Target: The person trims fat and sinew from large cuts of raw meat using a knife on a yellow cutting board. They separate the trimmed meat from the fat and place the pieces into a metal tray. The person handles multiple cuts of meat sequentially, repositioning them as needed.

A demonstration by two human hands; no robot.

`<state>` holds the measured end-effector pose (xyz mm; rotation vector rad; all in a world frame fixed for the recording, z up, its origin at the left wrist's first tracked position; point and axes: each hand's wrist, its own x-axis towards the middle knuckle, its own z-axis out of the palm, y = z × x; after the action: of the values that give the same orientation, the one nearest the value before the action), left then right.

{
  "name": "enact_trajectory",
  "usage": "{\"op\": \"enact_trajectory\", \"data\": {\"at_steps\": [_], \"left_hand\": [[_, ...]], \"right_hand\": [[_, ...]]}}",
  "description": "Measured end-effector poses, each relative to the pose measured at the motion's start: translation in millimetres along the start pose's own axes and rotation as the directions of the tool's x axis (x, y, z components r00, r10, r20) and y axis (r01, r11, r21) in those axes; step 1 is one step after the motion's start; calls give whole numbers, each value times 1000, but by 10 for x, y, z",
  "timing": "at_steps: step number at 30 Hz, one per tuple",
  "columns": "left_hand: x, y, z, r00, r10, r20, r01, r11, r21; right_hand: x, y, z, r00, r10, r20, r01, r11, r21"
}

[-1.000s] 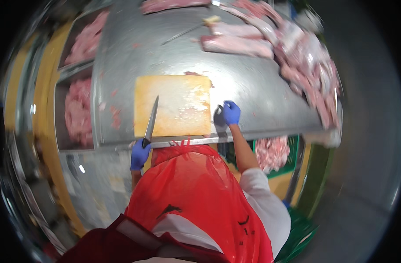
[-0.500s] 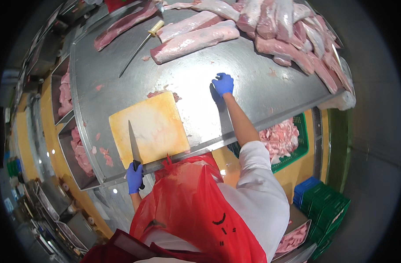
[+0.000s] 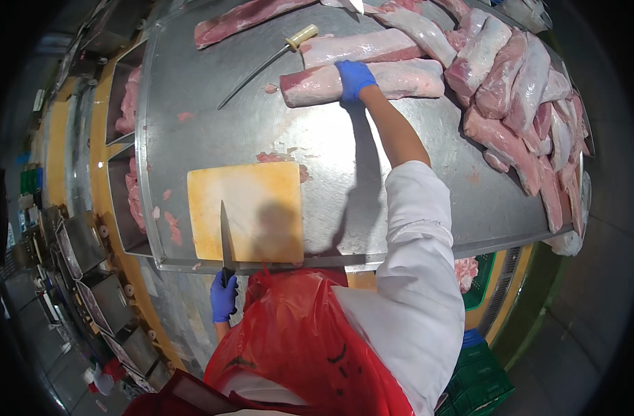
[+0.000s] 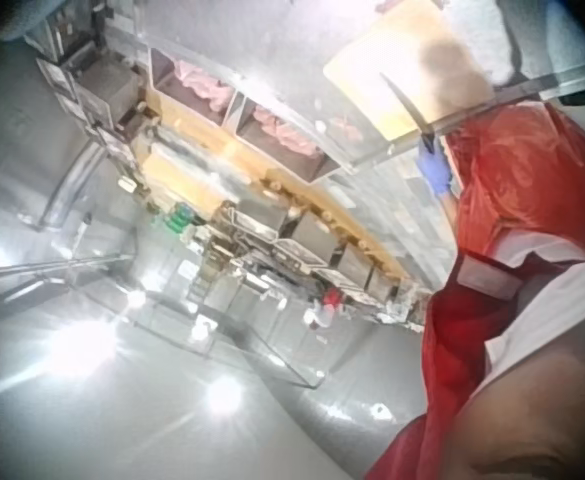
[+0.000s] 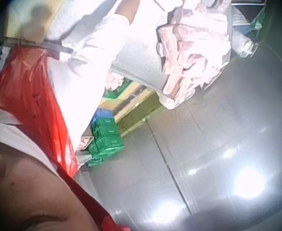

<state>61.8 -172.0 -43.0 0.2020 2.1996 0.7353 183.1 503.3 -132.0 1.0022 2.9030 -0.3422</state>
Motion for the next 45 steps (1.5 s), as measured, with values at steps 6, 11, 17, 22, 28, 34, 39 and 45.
{"op": "enact_trajectory", "data": {"at_steps": [6, 11, 17, 22, 28, 34, 39, 45], "left_hand": [[61, 10, 51, 1000, -1, 28, 3, 998, -57], [184, -196, -43, 992, 87, 93, -82, 995, -49], [50, -369, -84, 995, 97, 31, -92, 986, -139], [259, -254, -177, 975, 193, 111, -194, 981, -2], [144, -232, -336, 981, 193, 23, -190, 978, -81], [10, -557, -284, 990, 133, -40, -137, 981, -138], [-11, -674, -192, 968, 242, -73, -252, 948, -195], [3, -724, -291, 980, 187, -62, -197, 944, -266]], "right_hand": [[-463, -162, 85, 979, -138, 149, 123, 987, 103], [-1773, 220, 434, 860, -475, 188, 479, 878, 26], [-2484, 307, 53, 991, 108, 80, -122, 973, 197], [-2291, 328, 254, 576, 812, 90, -815, 580, -16], [-2015, 490, 208, 794, 594, 131, -592, 804, -53], [-2171, -70, 185, 956, 286, 58, -288, 958, 21], [-2483, -744, 299, 987, -31, 160, 5, 988, 156], [-2297, -2016, -522, 921, -389, -36, 383, 883, 272]]}}
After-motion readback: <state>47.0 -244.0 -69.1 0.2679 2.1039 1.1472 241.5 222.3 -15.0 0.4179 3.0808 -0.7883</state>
